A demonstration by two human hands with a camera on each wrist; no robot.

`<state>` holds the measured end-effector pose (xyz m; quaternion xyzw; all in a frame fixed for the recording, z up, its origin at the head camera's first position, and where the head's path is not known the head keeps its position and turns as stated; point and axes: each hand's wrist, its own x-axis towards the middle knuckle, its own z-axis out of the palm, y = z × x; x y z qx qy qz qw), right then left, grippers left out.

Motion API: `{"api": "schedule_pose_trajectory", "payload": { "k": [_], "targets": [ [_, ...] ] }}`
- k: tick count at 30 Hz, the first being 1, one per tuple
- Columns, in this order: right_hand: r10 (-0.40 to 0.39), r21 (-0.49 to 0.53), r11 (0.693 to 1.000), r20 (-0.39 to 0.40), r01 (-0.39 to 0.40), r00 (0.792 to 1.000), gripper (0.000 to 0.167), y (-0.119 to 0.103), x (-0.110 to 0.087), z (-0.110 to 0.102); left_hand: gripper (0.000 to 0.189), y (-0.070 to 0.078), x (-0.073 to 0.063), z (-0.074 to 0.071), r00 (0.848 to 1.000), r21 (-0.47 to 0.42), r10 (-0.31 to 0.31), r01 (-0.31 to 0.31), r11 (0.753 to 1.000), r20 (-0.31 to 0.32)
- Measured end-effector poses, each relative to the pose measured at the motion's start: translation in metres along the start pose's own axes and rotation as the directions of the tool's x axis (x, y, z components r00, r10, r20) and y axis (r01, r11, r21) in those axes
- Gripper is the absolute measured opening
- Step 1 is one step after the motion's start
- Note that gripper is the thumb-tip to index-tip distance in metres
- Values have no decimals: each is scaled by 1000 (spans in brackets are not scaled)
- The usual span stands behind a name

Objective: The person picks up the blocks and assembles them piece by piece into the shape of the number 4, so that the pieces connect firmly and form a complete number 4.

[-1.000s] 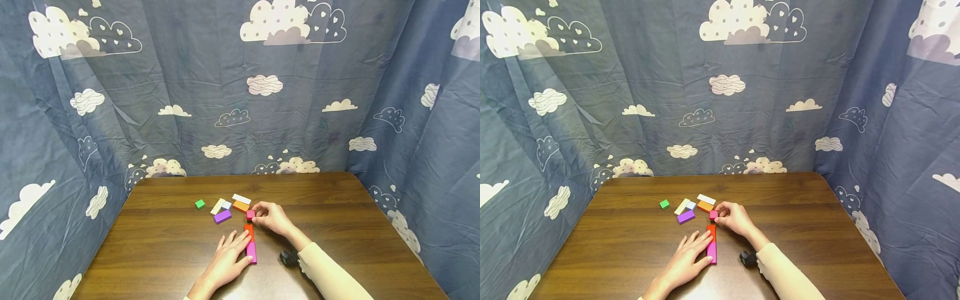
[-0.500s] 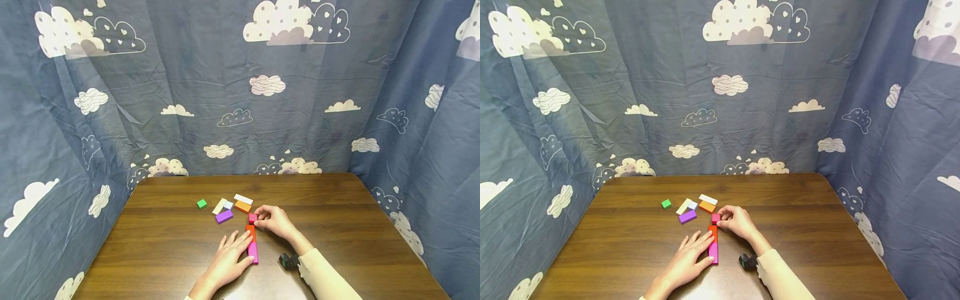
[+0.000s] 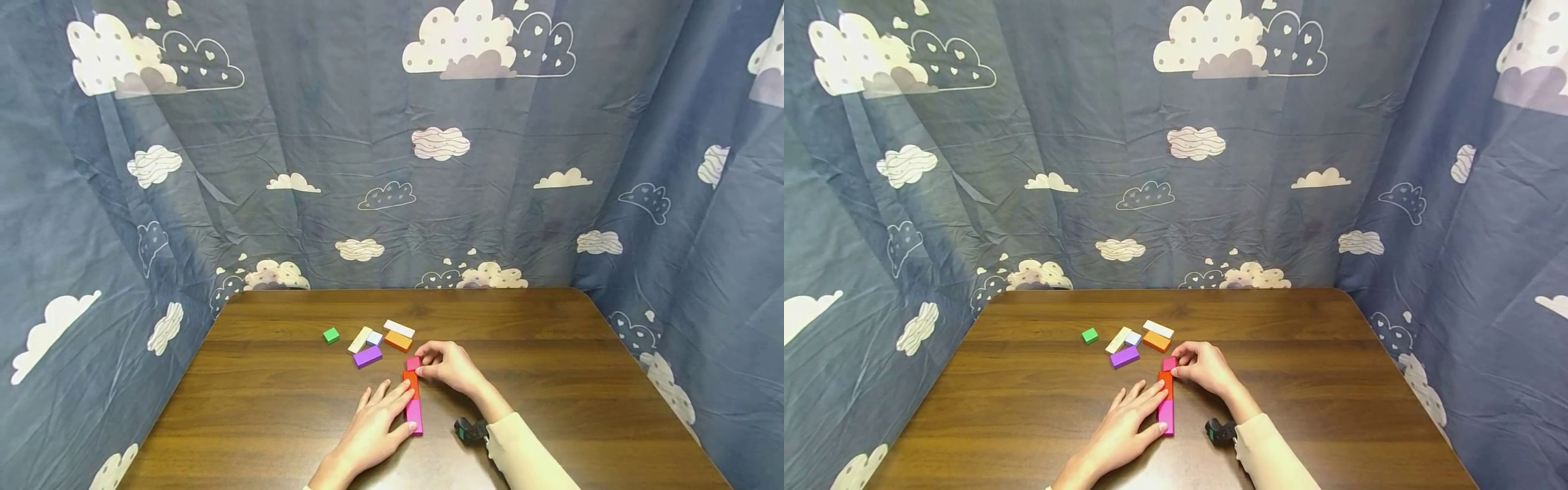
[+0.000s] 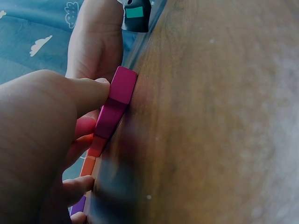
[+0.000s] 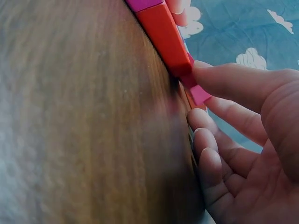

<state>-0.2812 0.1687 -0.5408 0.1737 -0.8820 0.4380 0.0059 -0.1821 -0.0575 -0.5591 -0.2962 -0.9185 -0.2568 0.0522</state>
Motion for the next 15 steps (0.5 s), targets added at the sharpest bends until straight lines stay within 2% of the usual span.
{"api": "schedule_pose_trajectory", "payload": {
  "k": [9,15],
  "targets": [
    [13,-32,999,-17,-13,1000,19,-2,-1,0,58,2,1,0,1000,-15,5,-5,1000,4],
    [9,-42,999,-15,-10,1000,21,-2,-1,4,58,2,0,-1,1000,-12,0,0,1000,1]
  ]
}}
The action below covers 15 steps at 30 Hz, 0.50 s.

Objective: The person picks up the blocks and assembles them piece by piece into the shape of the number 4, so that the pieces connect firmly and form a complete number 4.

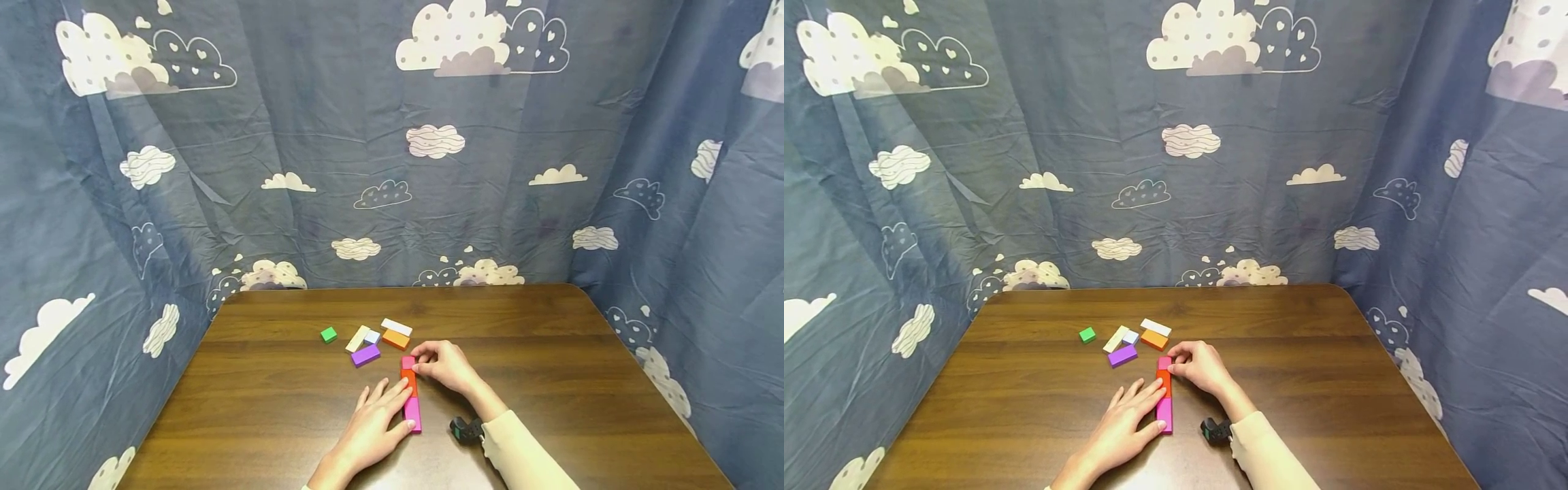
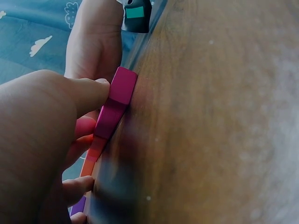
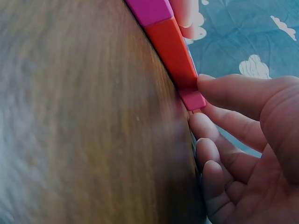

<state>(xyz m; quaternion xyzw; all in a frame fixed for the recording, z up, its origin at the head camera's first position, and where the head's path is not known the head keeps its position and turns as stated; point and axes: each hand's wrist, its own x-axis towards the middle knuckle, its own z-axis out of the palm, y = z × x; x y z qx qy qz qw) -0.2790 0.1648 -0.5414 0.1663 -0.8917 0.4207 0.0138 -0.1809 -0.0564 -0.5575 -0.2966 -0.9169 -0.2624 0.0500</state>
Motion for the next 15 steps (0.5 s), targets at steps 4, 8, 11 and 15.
{"api": "schedule_pose_trajectory", "payload": {
  "k": [4,8,11,15],
  "targets": [
    [2,1,1000,-2,-2,1000,22,-1,0,2,58,0,-1,-1,1000,0,-1,1,1000,-4],
    [11,3,1000,2,-11,1000,21,-2,-1,3,58,1,-2,-1,1000,2,6,-6,1000,-4],
    [19,8,1000,4,-19,1000,21,-2,-2,3,58,1,-3,0,1000,4,7,-7,1000,-7],
    [16,20,1000,-8,-15,1000,21,-3,0,3,57,0,-2,1,1000,14,13,-13,1000,-21]
  ]
}}
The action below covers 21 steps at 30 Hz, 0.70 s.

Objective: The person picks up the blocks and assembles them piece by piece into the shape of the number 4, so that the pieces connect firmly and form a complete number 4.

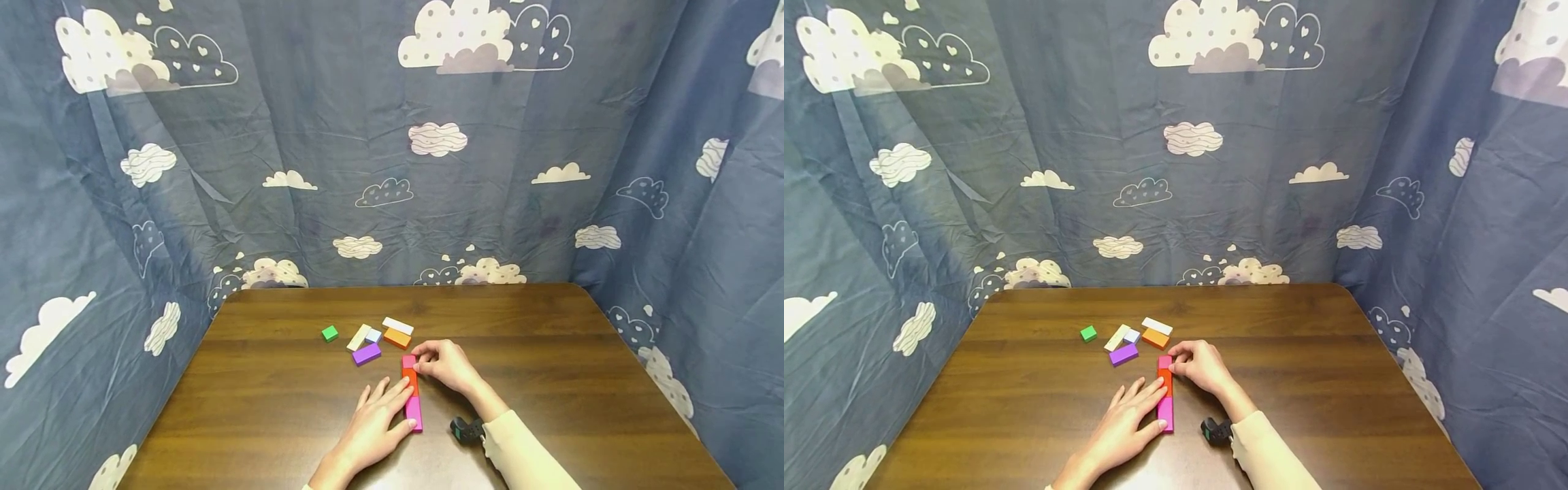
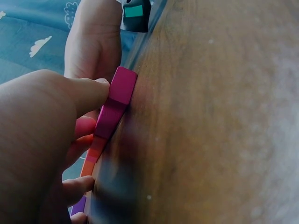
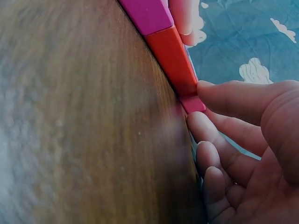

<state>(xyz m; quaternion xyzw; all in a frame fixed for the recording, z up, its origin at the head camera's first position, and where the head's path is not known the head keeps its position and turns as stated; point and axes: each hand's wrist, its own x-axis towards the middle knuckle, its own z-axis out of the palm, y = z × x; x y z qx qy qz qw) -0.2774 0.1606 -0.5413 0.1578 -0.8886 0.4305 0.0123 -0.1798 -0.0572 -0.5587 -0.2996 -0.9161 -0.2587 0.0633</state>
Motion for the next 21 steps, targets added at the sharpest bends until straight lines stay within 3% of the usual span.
{"api": "schedule_pose_trajectory", "payload": {
  "k": [15,21],
  "targets": [
    [0,40,999,13,0,1000,22,2,-1,4,58,-1,-3,1,1000,9,-11,11,1000,8],
    [20,29,999,-20,-19,1000,22,0,2,3,58,-4,0,0,1000,16,15,-15,1000,0]
  ]
}}
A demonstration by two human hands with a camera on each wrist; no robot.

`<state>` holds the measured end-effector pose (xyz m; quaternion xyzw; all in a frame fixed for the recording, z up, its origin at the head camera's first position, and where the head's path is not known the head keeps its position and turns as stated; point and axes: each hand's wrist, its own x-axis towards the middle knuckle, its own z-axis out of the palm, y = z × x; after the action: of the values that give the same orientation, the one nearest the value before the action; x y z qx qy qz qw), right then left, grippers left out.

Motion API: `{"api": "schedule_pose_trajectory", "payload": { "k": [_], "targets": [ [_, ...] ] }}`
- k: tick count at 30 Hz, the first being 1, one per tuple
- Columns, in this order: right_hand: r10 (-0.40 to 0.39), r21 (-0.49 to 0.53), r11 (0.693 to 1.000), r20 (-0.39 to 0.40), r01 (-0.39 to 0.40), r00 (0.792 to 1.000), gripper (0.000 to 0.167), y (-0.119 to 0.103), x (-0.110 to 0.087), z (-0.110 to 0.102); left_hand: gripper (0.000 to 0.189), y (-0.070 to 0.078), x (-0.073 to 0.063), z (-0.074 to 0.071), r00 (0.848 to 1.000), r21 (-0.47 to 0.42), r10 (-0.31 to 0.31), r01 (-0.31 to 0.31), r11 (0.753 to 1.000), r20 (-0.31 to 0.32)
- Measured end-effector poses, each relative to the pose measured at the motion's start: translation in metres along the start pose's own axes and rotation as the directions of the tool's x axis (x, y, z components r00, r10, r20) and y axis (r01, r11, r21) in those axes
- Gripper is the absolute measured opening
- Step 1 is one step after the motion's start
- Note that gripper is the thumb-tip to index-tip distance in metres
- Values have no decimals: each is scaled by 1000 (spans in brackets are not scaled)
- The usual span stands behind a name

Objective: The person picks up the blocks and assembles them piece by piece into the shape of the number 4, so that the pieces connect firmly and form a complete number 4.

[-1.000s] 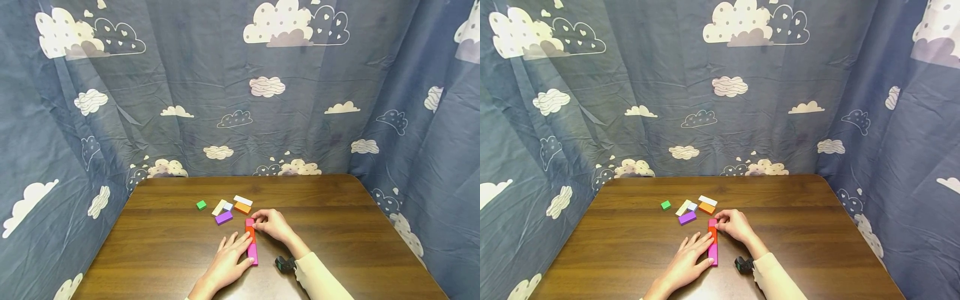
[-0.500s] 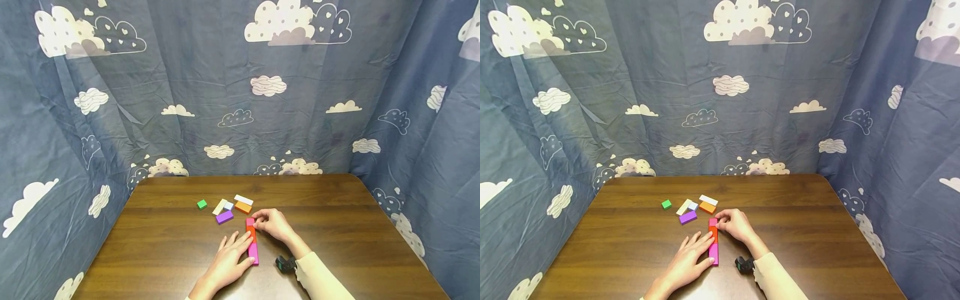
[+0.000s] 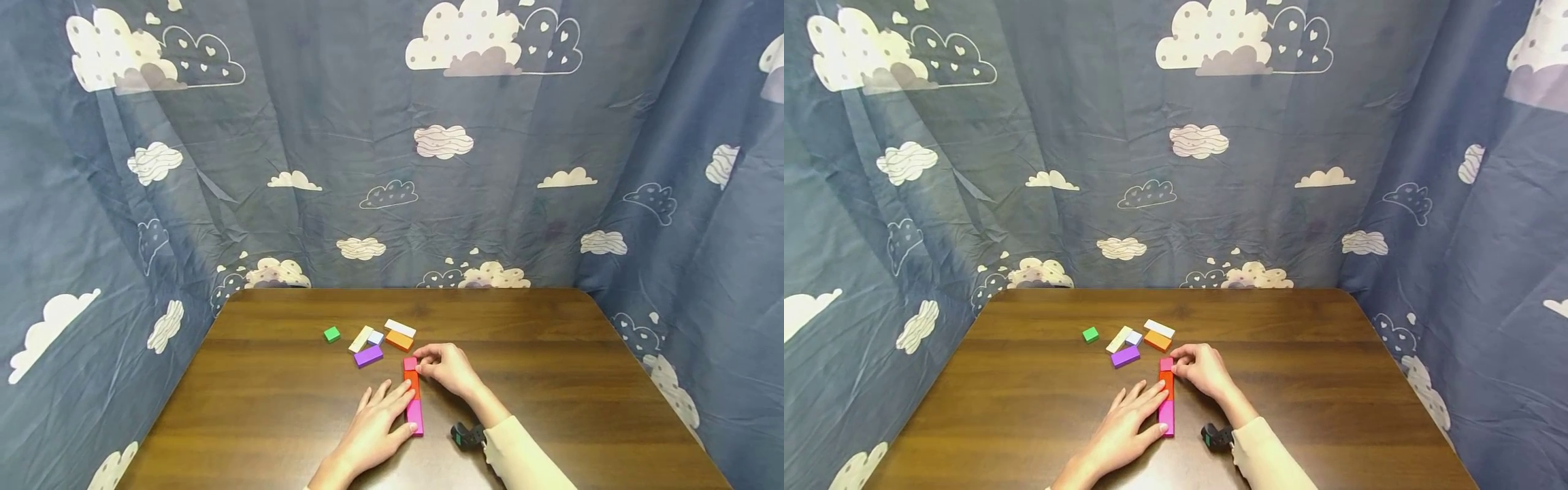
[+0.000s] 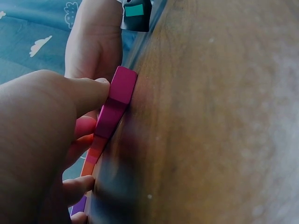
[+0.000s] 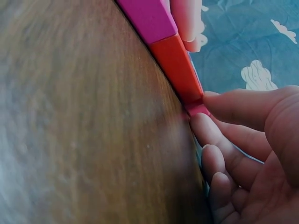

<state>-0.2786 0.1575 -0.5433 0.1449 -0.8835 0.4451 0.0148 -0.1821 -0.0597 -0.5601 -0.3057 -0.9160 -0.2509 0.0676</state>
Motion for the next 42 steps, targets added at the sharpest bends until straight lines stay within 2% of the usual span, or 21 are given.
{"api": "schedule_pose_trajectory", "payload": {
  "k": [10,19,31,42],
  "targets": [
    [17,-12,1000,-27,-18,999,20,-2,0,4,58,-2,-1,-4,1000,0,-3,3,1000,24],
    [5,-21,1000,-21,-5,1000,21,-6,3,5,57,0,-1,-8,1000,-5,2,-2,1000,-5],
    [-14,4,1000,-14,14,1000,19,-9,2,3,58,-1,0,-4,1000,6,-9,9,1000,-14],
    [9,-1,1000,-25,-9,1000,20,-2,0,3,57,0,1,-2,1000,-4,-5,5,1000,5]
  ]
}}
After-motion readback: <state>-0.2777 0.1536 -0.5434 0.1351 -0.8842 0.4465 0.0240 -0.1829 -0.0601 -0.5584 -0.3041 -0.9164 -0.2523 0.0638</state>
